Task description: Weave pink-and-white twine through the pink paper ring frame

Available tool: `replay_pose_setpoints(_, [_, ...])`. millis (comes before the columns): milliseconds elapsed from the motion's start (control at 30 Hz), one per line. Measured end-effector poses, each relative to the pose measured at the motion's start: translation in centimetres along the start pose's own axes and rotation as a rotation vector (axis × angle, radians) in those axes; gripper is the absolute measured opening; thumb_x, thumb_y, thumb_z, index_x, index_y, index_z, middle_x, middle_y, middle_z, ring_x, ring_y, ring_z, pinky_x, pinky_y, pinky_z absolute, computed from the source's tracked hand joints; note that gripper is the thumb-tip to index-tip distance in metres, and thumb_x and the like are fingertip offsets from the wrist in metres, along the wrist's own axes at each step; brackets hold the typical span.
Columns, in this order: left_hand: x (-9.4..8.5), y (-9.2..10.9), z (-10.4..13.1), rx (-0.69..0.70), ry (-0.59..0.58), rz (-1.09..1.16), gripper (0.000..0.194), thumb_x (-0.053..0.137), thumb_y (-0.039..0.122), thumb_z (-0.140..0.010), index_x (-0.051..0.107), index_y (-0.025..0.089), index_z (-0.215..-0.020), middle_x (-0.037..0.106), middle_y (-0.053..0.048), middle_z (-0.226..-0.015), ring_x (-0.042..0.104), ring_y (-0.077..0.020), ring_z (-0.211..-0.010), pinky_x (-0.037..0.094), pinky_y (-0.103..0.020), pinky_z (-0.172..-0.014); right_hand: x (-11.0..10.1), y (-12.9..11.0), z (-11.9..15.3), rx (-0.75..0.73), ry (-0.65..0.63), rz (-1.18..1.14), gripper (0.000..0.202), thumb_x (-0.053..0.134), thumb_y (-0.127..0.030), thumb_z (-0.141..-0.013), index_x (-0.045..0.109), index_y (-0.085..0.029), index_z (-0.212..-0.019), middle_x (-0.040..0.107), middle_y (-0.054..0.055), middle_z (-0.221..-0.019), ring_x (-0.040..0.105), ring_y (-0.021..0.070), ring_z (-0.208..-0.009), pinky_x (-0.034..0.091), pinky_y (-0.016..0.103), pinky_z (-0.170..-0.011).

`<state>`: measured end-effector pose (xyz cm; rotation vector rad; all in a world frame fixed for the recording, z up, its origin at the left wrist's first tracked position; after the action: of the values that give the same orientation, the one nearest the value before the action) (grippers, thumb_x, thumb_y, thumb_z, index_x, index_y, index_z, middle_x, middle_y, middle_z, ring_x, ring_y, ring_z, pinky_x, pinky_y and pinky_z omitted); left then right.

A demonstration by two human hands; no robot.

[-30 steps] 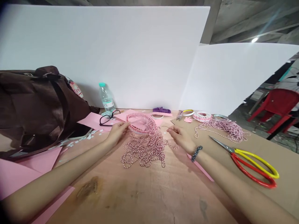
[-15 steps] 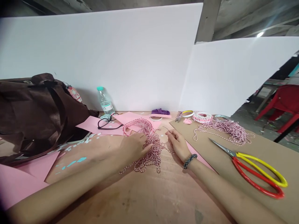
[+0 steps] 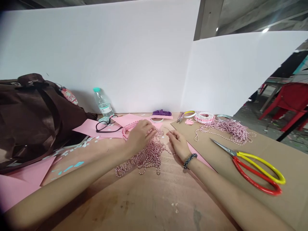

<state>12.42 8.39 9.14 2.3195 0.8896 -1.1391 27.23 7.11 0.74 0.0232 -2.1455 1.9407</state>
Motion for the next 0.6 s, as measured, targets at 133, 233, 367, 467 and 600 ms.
replay_pose_setpoints(133, [-5.3,1.3,3.8,0.128,0.325,0.255,0.008,0.050,0.023,-0.091,0.056,0.020,-0.095,0.059,-0.004,-0.094,0.051,-0.0167,-0.094,0.043,-0.033,-0.082,-1.2,0.4,-0.4,-0.010,0.095,-0.074,0.029,0.059,-0.049,-0.075,0.051,-0.021,-0.081,0.033,-0.011,-0.050,0.023,0.0048,-0.035,0.017,0.018,-0.032])
replay_pose_setpoints(233, [-5.4,2.7,7.5,0.365,0.000,0.296,0.021,0.059,0.038,-0.085,0.056,0.023,-0.099,0.062,-0.004,-0.096,0.053,-0.0206,-0.099,0.042,-0.036,-0.087,-2.2,0.4,-0.9,-0.036,0.144,-0.088,0.030,0.060,-0.049,-0.074,0.052,-0.021,-0.081,0.034,-0.011,-0.052,0.023,0.0045,-0.036,0.018,0.018,-0.032])
replay_pose_setpoints(367, [-5.5,-4.2,8.4,-0.129,-0.005,0.326,0.033,0.034,0.042,-0.094,0.056,0.022,-0.107,0.059,-0.007,-0.111,0.051,-0.0196,-0.107,0.040,-0.035,-0.093,-3.4,-1.8,-2.7,-0.104,0.172,-0.046,0.028,0.063,-0.046,-0.073,0.056,-0.019,-0.077,0.031,-0.010,-0.048,0.024,0.0050,-0.036,0.016,0.019,-0.033])
replay_pose_setpoints(467, [-5.0,-11.3,7.4,-0.534,0.069,0.190,0.039,0.040,0.045,-0.088,0.055,0.016,-0.110,0.056,-0.011,-0.113,0.052,-0.0223,-0.105,0.041,-0.034,-0.090,-3.7,-6.3,-4.7,-0.190,0.210,-0.020,0.021,0.061,-0.040,-0.076,0.056,-0.019,-0.074,0.032,-0.010,-0.046,0.024,0.0054,-0.035,0.017,0.020,-0.034])
replay_pose_setpoints(600, [-1.7,-16.0,6.2,-0.666,-0.340,0.100,0.046,0.031,0.049,-0.089,0.062,0.015,-0.095,0.064,-0.008,-0.084,0.059,-0.0253,-0.086,0.043,-0.033,-0.076,-1.9,-17.0,-4.6,-0.569,0.190,-0.063,0.013,0.057,-0.032,-0.082,0.054,-0.021,-0.075,0.034,-0.009,-0.048,0.026,0.0064,-0.038,0.020,0.021,-0.038])
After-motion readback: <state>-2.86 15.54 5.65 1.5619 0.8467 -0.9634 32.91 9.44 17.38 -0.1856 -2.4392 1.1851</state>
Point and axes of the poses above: each hand's wrist, its own z-axis away from the middle knuckle, its own x-axis out of the palm, y = z × x, the point moved 6 cm from there along -z, towards the middle knuckle
